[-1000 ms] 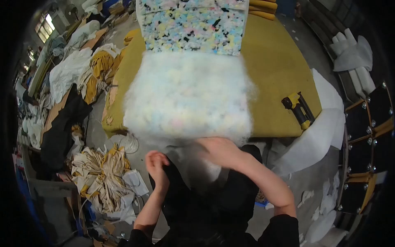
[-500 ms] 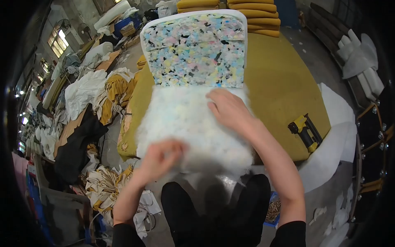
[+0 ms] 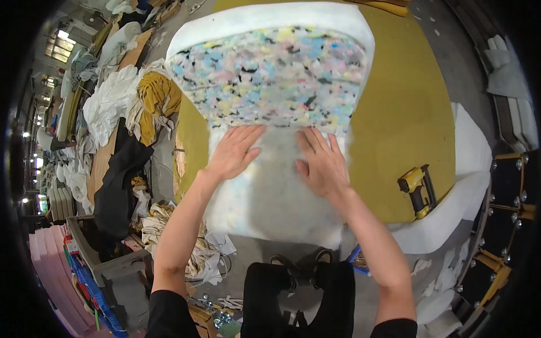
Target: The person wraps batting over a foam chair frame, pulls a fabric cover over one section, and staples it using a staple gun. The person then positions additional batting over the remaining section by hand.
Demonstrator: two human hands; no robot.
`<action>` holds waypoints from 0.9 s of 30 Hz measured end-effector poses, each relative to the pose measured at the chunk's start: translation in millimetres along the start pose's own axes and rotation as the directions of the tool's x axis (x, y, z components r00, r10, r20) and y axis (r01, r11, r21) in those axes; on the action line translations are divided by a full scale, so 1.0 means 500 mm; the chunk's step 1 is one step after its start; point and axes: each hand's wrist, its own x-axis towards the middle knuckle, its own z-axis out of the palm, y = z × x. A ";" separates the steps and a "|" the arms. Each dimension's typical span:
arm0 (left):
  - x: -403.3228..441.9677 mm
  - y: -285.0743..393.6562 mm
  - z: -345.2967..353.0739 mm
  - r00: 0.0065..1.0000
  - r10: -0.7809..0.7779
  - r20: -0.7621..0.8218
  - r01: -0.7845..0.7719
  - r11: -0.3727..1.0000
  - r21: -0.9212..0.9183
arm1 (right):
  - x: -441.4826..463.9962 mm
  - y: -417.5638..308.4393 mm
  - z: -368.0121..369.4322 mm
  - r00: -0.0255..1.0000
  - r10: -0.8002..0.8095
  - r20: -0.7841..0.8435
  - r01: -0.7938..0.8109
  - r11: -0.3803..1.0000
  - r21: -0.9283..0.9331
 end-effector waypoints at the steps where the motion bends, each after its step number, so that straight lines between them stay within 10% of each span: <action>1: -0.001 -0.010 -0.001 0.997 -0.072 0.018 0.071 0.997 0.033 | 0.008 -0.001 -0.004 0.999 0.039 0.021 -0.038 0.999 -0.020; 7: 0.029 -0.052 -0.017 0.893 -0.327 0.310 0.369 0.925 -0.090 | 0.048 -0.008 -0.006 0.983 0.153 0.100 -0.139 0.981 -0.131; 11: -0.023 -0.104 0.016 0.942 -0.315 0.118 0.332 0.926 -0.181 | 0.059 0.030 0.007 0.965 0.207 0.161 -0.179 0.969 -0.170; 15: -0.035 -0.118 0.016 0.802 -0.544 0.246 0.596 0.703 -0.389 | 0.052 0.051 0.017 0.967 0.176 0.183 -0.142 0.972 -0.187; 17: -0.066 -0.139 0.122 0.770 -0.635 -0.066 0.505 0.669 -0.545 | 0.047 0.069 0.024 0.977 0.137 0.162 -0.096 0.967 -0.236; 22: -0.153 -0.139 0.080 0.513 -0.858 0.039 0.149 0.044 -0.988 | 0.023 0.121 0.049 0.968 0.181 0.174 -0.138 0.962 -0.234; 24: -0.263 -0.089 0.019 0.446 -0.775 0.448 0.182 -0.411 -0.893 | 0.011 0.145 0.051 0.956 0.211 0.203 -0.147 0.946 -0.289; 27: -0.607 0.054 0.121 -0.112 -0.900 0.421 -0.101 -0.411 -0.906 | 0.061 0.044 0.004 0.878 0.369 0.306 -0.244 0.893 -0.378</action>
